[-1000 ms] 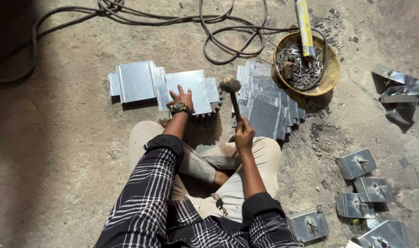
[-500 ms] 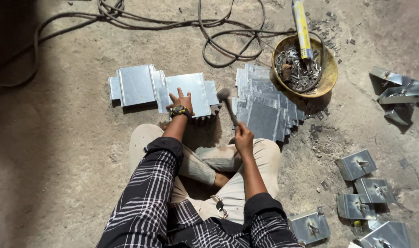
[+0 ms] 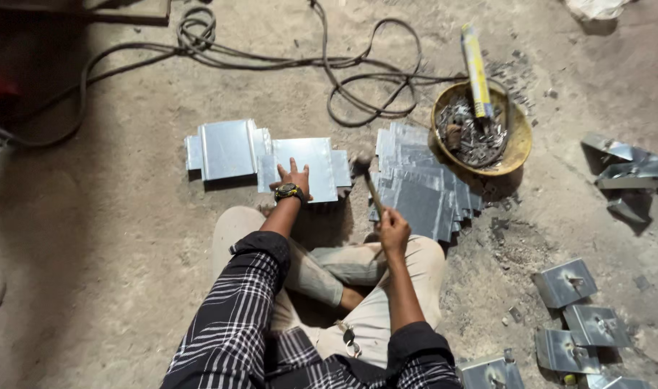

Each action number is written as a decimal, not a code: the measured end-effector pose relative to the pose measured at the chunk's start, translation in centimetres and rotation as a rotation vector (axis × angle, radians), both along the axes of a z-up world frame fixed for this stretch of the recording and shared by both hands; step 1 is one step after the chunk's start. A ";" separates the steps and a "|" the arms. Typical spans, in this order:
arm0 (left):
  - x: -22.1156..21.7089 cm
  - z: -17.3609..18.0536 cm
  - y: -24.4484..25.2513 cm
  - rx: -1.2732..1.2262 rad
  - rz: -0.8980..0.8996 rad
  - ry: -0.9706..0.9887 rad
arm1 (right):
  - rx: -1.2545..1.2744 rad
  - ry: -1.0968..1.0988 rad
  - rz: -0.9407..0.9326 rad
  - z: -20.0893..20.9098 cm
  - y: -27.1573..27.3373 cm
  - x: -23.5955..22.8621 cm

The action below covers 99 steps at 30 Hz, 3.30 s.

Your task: The person sits on the floor and repeatedly strikes a stack of rectangular metal sheets with a hammer. They hold the sheets in place with one hand while striking them with the other, occasionally repositioning the stack.

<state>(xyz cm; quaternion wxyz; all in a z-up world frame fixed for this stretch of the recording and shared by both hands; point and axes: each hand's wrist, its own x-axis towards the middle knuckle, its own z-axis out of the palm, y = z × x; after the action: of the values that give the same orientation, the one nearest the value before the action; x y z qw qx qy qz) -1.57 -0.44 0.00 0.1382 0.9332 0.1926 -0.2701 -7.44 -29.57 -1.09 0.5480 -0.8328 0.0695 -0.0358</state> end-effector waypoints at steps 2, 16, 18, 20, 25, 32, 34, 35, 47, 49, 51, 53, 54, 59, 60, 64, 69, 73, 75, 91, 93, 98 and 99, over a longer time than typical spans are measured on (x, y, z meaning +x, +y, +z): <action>-1.0 0.1 -0.1 -0.002 -0.012 0.028 | 0.084 -0.040 -0.019 2.0 0.8 -0.4; -2.7 1.1 -1.4 -0.033 0.008 -0.002 | -0.157 -0.082 0.025 0.7 4.9 2.6; -2.3 1.2 -1.1 -0.021 0.011 0.001 | -0.062 -0.130 0.008 1.1 4.2 2.5; -2.7 0.6 -1.6 0.006 -0.009 -0.012 | 0.005 -0.207 0.002 1.1 3.2 1.6; -2.7 0.6 -1.2 -0.005 -0.009 -0.024 | 0.011 -0.410 0.046 0.1 4.6 2.3; -2.3 1.8 -1.1 -0.037 0.016 0.026 | 0.041 -0.164 0.041 0.4 4.3 2.9; -2.7 1.2 -1.5 -0.006 -0.005 -0.004 | 0.046 -0.225 0.035 -0.3 3.0 1.5; -2.6 1.1 -1.5 0.014 -0.013 -0.025 | 0.063 -0.254 0.036 -0.7 2.8 1.4; -2.7 2.9 -1.5 -0.025 0.027 0.029 | 0.024 -0.254 -0.021 -0.2 2.2 0.7; -3.0 2.7 -1.6 -0.015 -0.003 0.022 | 0.042 -0.299 -0.020 -0.1 2.1 0.0; -3.0 2.7 -1.4 -0.010 -0.009 0.018 | 0.018 -0.255 0.023 -0.2 2.7 0.2; -2.9 2.9 -1.4 -0.018 0.007 0.026 | -0.118 -0.330 0.082 -0.6 3.1 0.6; -2.8 3.0 -1.3 -0.018 0.003 0.027 | -0.243 -0.424 0.123 -0.7 3.1 0.8; -2.7 2.9 -1.4 -0.025 0.006 0.072 | 0.011 -0.205 0.028 -0.5 1.9 0.4; -2.6 2.9 -1.3 -0.020 0.002 0.043 | 0.019 -0.193 0.014 -0.2 1.7 0.2; -3.1 3.2 -1.3 -0.017 -0.004 0.019 | 0.037 -0.158 0.045 0.8 1.6 -1.3; -3.1 3.6 -1.4 -0.033 0.005 0.036 | -0.245 -0.047 0.051 1.3 1.6 -1.5; -3.0 2.9 -1.3 -0.022 -0.002 0.008 | -0.150 -0.158 0.010 0.4 1.7 -1.6; -3.0 2.2 -1.2 -0.007 -0.012 -0.005 | -0.187 -0.320 0.066 -0.3 1.7 -1.8; -4.6 -8.4 6.6 -0.265 0.563 -0.529 | -0.086 -0.112 -0.032 2.4 1.1 -0.9; -4.1 -8.4 5.8 -0.288 0.528 -0.539 | 0.012 -0.073 -0.030 3.8 2.0 -0.9; -5.5 -7.6 2.9 -0.372 0.538 -0.614 | 0.136 -0.278 -0.025 5.7 2.8 -1.5; -5.8 -7.2 2.9 -0.339 0.531 -0.592 | 0.150 -0.316 -0.016 5.5 3.1 -1.6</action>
<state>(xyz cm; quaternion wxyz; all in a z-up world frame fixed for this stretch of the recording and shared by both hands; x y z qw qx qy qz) -7.33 2.45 -7.22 0.4035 0.8526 0.3309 0.0265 -9.07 -26.45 4.40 0.6124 -0.7730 -0.0086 -0.1653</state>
